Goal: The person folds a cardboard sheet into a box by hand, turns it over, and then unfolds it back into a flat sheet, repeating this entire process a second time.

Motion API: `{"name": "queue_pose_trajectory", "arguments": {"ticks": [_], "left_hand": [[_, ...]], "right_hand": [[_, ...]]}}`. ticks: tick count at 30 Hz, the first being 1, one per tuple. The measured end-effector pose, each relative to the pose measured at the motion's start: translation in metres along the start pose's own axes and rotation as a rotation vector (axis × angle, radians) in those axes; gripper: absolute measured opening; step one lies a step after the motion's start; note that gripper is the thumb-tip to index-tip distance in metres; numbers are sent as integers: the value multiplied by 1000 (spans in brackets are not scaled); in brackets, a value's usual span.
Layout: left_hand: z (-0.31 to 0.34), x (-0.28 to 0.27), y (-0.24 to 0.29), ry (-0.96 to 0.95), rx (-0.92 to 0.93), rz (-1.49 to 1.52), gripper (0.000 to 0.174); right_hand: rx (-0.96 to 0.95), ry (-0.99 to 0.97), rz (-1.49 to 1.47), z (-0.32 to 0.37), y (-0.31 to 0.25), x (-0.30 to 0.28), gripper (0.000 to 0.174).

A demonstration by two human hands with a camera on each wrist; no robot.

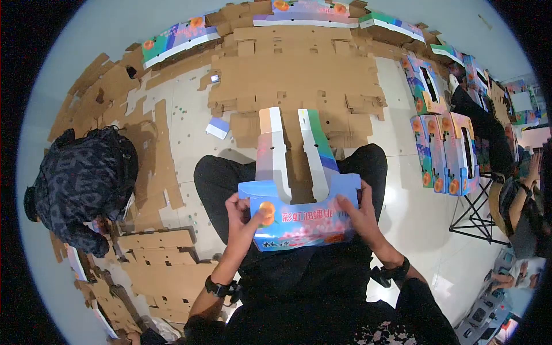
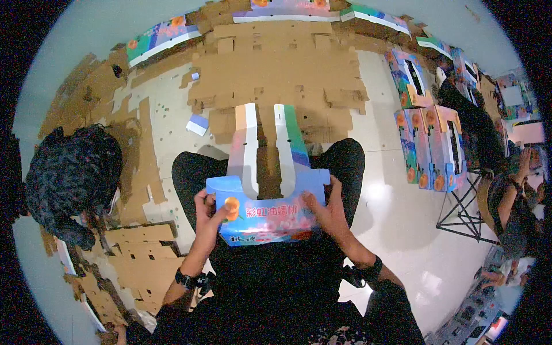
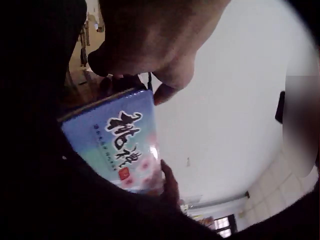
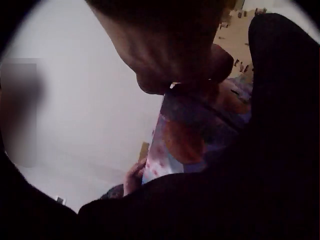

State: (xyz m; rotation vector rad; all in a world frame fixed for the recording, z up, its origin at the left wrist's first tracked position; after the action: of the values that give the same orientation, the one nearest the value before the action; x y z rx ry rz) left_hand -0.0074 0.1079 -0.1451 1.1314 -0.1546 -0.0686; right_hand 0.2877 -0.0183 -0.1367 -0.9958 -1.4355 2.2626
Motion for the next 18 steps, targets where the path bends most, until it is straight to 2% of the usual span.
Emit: {"name": "queue_pose_trajectory", "arguments": {"ticks": [1,2,3,4,6,7,10,13,16,18], "left_hand": [[-6,1,-3,85,-8,2,78],[-12,2,-7,169,-17,3,77],[-20,1,-12,196,-24,41,64],[-27,1,-15,102,-10,-40,60],[-38,1,-22,-89,21,-201,54],[-31,10,-12,-64,27,-245,42],[-28,16,-2,-105,-18,-147,41],[-26,12,0,-123,11,-169,41],[-26,11,3,-132,-14,-182,39],[-27,12,-1,-118,2,-190,39]], "right_hand": [[-17,51,-38,-2,-4,1,69],[-82,5,-6,-5,1,1,69],[-147,-40,26,-11,11,-1,69],[-214,-83,60,-14,14,-3,69],[-163,-136,82,-19,21,-8,64],[-136,-164,92,-20,21,-9,62],[-62,-103,63,-27,20,-7,49],[23,-75,-123,-24,20,1,43],[-74,-27,-34,-20,16,1,41],[27,-81,-132,-18,10,1,40]]}}
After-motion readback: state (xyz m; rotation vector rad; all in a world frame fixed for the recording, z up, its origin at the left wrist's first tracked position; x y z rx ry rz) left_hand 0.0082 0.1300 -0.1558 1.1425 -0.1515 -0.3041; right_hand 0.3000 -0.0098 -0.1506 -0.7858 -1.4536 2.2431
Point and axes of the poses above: each hand's wrist, its own z-axis away from the middle knuckle, its own x-axis out of the palm, y = z × x, the point moved 2 cm from there along -z, towards the middle knuckle, and after that the axes turned 11 degrees about y, right-handed, at the moved point
